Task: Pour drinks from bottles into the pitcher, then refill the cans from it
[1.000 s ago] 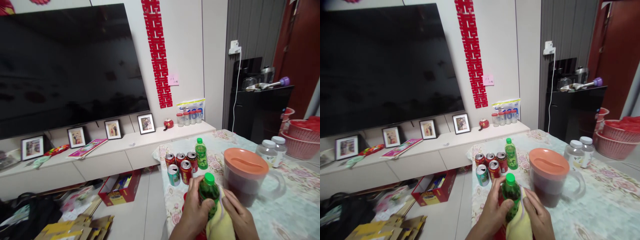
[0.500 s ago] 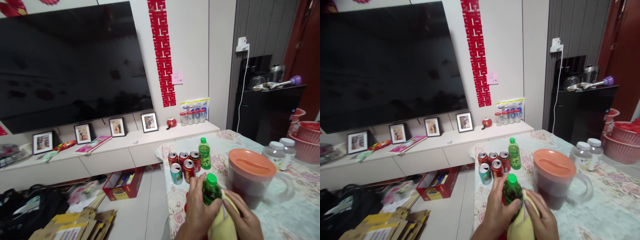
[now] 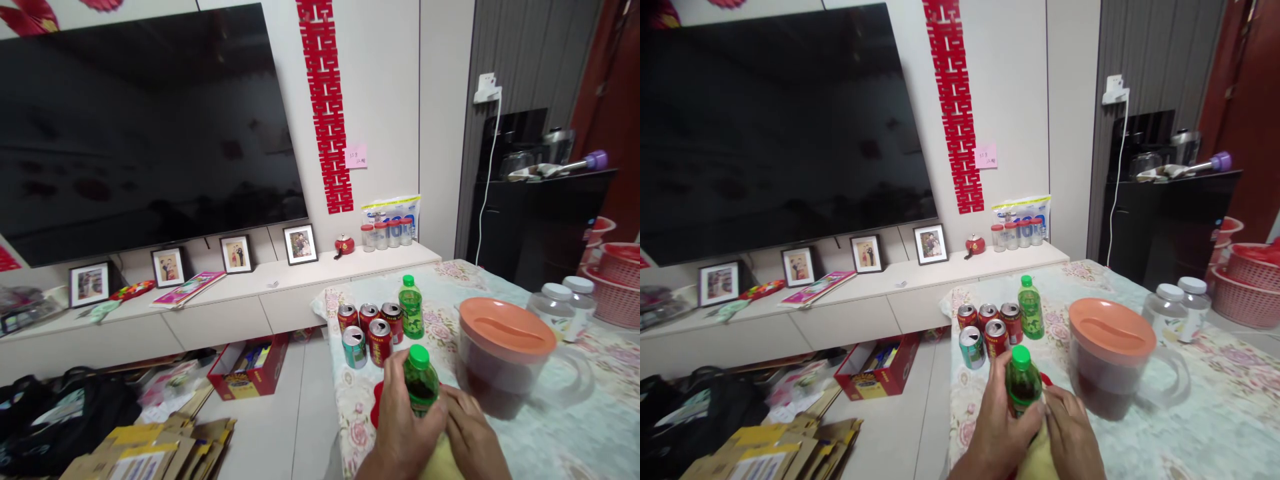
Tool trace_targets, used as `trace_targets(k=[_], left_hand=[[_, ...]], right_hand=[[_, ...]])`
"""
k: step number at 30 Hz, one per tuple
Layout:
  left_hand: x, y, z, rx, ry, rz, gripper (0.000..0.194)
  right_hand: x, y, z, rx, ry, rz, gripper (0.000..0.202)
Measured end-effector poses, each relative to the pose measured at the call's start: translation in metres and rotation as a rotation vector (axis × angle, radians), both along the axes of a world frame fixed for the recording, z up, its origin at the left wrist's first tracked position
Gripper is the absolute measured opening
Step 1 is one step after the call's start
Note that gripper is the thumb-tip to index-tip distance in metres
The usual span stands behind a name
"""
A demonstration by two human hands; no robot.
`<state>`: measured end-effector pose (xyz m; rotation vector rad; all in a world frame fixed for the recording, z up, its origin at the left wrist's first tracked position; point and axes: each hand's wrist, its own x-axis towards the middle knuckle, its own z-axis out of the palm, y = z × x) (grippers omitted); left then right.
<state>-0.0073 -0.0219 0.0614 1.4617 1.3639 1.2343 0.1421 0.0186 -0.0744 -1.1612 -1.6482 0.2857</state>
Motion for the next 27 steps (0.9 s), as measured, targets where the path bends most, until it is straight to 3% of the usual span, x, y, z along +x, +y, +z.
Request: trace_targets(k=[2,5,10,14,20,27], left_hand=[[0.001,0.002,-0.003,0.038,0.084,0.066,0.061],[0.0,0.005,-0.008,0.041,0.151,0.12,0.06],[-0.006,0.007,-0.011,0.059,0.111,0.044,0.068],[-0.006,0.005,-0.014,-0.019,-0.033,0.075,0.078],[-0.005,0.006,-0.016,-0.002,-0.026,0.084,0.057],[-0.02,0.009,-0.01,-0.026,-0.241,-0.092,0.066]], right_hand=[[-0.004,0.0,0.001,0.072,-0.087,-0.031,0.057],[-0.005,-0.002,0.006,0.057,-0.086,-0.013,0.055],[0.007,-0.012,0.016,-0.091,0.266,0.024,0.042],[0.009,-0.02,0.022,-0.131,0.454,0.003,0.043],[-0.001,-0.012,0.017,-0.152,0.174,0.052,0.05],[-0.007,-0.002,-0.01,0.054,-0.134,0.0,0.049]])
